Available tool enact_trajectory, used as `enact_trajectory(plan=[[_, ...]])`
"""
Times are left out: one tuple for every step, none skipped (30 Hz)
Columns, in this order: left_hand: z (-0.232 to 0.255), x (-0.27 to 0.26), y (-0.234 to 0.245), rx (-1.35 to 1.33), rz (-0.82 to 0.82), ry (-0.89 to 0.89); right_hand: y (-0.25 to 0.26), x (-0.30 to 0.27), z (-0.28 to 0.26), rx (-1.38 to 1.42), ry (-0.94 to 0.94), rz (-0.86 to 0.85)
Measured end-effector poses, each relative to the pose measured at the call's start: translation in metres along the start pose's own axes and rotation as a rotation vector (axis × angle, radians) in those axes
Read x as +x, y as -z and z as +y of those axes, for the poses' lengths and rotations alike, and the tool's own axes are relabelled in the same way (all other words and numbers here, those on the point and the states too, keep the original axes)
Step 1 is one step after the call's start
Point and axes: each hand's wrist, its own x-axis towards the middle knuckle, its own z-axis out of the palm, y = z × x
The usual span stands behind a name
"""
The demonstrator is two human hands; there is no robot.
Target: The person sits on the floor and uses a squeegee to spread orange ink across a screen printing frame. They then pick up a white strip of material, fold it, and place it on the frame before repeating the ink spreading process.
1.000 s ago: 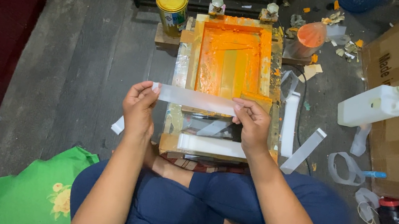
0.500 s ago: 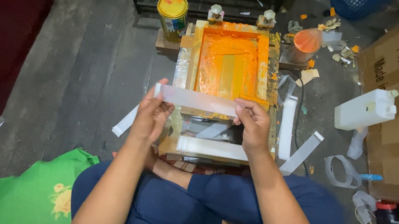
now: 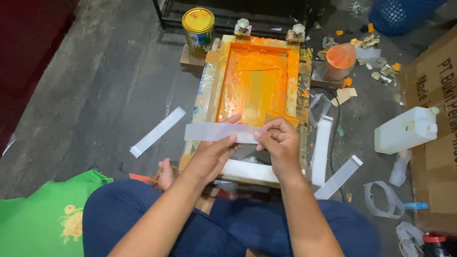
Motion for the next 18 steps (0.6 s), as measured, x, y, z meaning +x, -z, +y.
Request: enact_trajectory(plan=[[-0.003, 0.000, -0.004, 0.001, -0.004, -0.002, 0.001, -0.001, -0.004, 0.000, 0.005, 0.000], [-0.006, 0.000, -0.009, -0.012, -0.005, -0.017, 0.001, -0.002, -0.007, 0.002, 0.001, -0.012], [-0.010, 0.000, -0.013, -0.024, -0.002, -0.031, 0.002, -0.004, -0.010, 0.006, -0.005, -0.025], [-0.014, 0.000, -0.015, -0.024, -0.004, -0.032, 0.004, -0.005, -0.009, 0.006, -0.003, -0.026], [-0.017, 0.001, -0.016, -0.033, -0.007, -0.044, 0.006, -0.005, -0.007, 0.005, 0.001, -0.039], [-0.020, 0.001, -0.017, -0.042, -0.010, -0.057, 0.007, -0.005, -0.006, 0.003, 0.005, -0.053], [-0.019, -0.002, -0.024, -0.041, -0.009, -0.060, 0.009, -0.005, -0.007, 0.005, 0.006, -0.056], [-0.018, -0.004, -0.030, -0.021, -0.022, -0.068, 0.010, -0.005, -0.008, 0.014, 0.002, -0.074], [-0.017, -0.007, -0.037, 0.000, -0.035, -0.076, 0.011, -0.005, -0.008, 0.023, -0.001, -0.093], [-0.017, -0.010, -0.043, 0.001, -0.035, -0.080, 0.008, -0.007, -0.015, 0.025, 0.001, -0.096], [-0.017, -0.013, -0.050, 0.019, -0.044, -0.088, 0.006, -0.009, -0.021, 0.031, 0.007, -0.108], [-0.016, -0.015, -0.056, 0.038, -0.053, -0.096, 0.003, -0.010, -0.027, 0.036, 0.013, -0.120], [-0.014, -0.019, -0.060, 0.038, -0.053, -0.100, 0.003, -0.012, -0.029, 0.037, 0.015, -0.123], [-0.011, -0.023, -0.065, 0.042, -0.058, -0.108, 0.003, -0.013, -0.032, 0.040, 0.010, -0.125], [-0.009, -0.026, -0.070, 0.045, -0.064, -0.115, 0.003, -0.014, -0.034, 0.042, 0.005, -0.127], [-0.009, -0.027, -0.069, 0.046, -0.065, -0.118, 0.005, -0.014, -0.033, 0.043, 0.007, -0.129], [-0.010, -0.028, -0.069, 0.042, -0.057, -0.123, 0.007, -0.014, -0.032, 0.049, 0.008, -0.136], [-0.010, -0.028, -0.068, 0.039, -0.050, -0.128, 0.008, -0.014, -0.031, 0.055, 0.009, -0.143]])
